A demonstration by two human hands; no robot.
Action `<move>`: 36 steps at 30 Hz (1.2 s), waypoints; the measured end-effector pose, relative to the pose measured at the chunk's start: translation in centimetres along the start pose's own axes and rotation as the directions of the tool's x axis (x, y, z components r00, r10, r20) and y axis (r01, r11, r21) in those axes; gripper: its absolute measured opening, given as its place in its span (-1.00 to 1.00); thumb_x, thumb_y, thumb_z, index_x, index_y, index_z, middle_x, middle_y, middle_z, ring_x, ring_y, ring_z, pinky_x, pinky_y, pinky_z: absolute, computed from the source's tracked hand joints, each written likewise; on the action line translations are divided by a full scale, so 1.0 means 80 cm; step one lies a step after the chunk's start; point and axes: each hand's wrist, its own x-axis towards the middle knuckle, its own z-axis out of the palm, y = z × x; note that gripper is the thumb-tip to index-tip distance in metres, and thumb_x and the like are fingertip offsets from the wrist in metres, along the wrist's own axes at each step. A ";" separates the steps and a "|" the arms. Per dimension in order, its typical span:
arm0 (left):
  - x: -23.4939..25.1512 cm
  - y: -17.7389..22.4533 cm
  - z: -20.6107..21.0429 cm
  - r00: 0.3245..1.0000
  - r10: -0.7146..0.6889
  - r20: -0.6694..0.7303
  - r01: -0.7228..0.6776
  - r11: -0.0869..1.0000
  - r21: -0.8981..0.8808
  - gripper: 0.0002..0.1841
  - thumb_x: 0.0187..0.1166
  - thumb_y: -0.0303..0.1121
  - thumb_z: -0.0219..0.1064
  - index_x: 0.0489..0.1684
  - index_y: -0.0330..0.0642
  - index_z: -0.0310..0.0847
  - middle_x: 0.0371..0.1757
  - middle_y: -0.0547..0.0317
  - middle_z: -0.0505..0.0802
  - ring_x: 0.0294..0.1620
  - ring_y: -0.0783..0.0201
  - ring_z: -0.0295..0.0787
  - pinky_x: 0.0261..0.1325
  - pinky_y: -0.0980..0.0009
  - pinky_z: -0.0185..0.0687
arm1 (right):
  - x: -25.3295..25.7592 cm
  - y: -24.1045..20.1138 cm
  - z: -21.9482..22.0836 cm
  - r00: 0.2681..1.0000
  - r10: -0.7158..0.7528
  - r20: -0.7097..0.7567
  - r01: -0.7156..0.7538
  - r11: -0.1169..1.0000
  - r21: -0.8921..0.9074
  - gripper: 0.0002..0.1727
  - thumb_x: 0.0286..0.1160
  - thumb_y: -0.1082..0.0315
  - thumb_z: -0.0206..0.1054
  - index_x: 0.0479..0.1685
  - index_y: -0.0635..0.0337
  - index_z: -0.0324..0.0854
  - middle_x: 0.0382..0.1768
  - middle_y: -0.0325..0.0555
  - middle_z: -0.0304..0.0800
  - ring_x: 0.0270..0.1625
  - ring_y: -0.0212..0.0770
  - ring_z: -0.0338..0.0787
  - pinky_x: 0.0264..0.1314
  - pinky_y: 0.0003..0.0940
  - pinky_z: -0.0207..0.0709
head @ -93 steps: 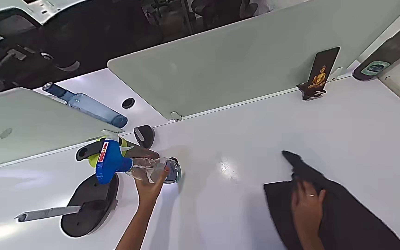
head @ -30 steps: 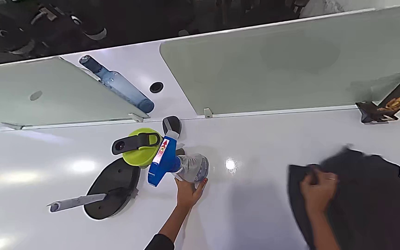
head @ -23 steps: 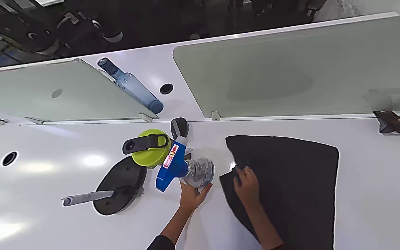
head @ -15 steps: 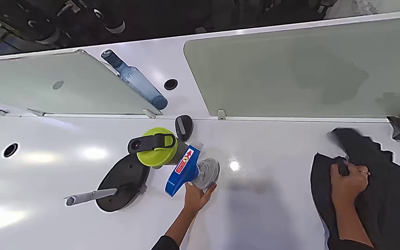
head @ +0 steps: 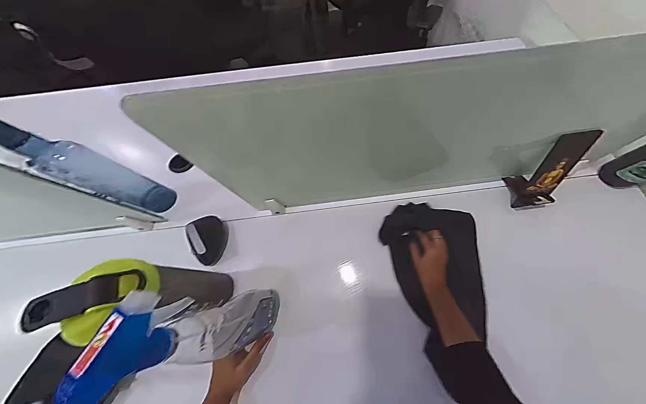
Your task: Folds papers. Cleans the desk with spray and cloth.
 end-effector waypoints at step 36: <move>0.011 0.055 0.018 0.985 -0.137 0.105 0.057 0.834 0.549 -0.18 0.62 0.07 0.22 0.30 -0.82 0.46 0.32 -0.70 0.65 0.51 -0.15 0.59 0.68 0.18 0.27 | 0.072 0.049 0.012 0.972 -0.235 0.022 0.227 0.956 0.188 -0.59 0.53 0.39 0.22 0.28 0.38 0.74 0.31 0.24 0.79 0.42 0.29 0.72 0.54 0.23 0.44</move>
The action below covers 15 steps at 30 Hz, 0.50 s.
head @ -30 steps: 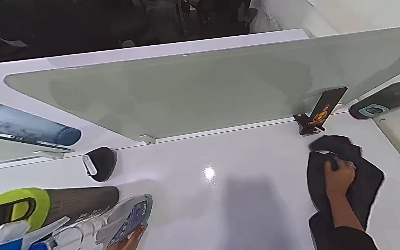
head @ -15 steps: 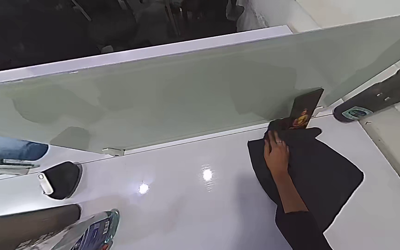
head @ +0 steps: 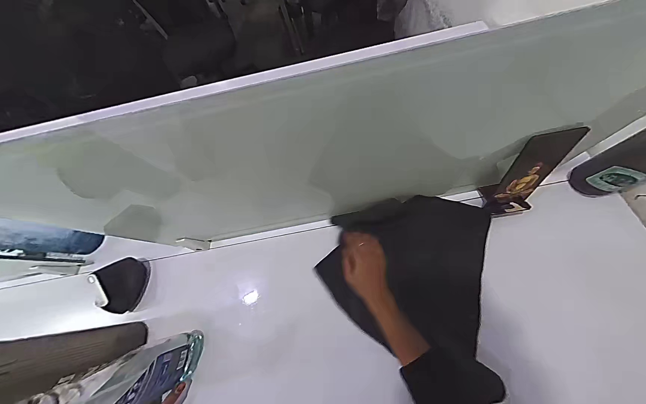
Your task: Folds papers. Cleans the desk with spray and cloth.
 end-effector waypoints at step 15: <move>0.003 -0.038 0.004 0.999 0.029 -0.041 -0.021 0.981 0.193 -0.22 0.63 0.17 0.03 0.13 -0.58 0.70 0.22 -0.57 0.76 0.43 -0.48 0.59 0.60 -0.40 0.13 | -0.073 -0.165 0.109 0.921 -0.258 0.291 0.212 0.961 0.179 -0.52 0.46 0.55 0.24 0.41 0.33 0.67 0.55 0.05 0.63 0.62 0.11 0.59 0.72 -0.03 0.32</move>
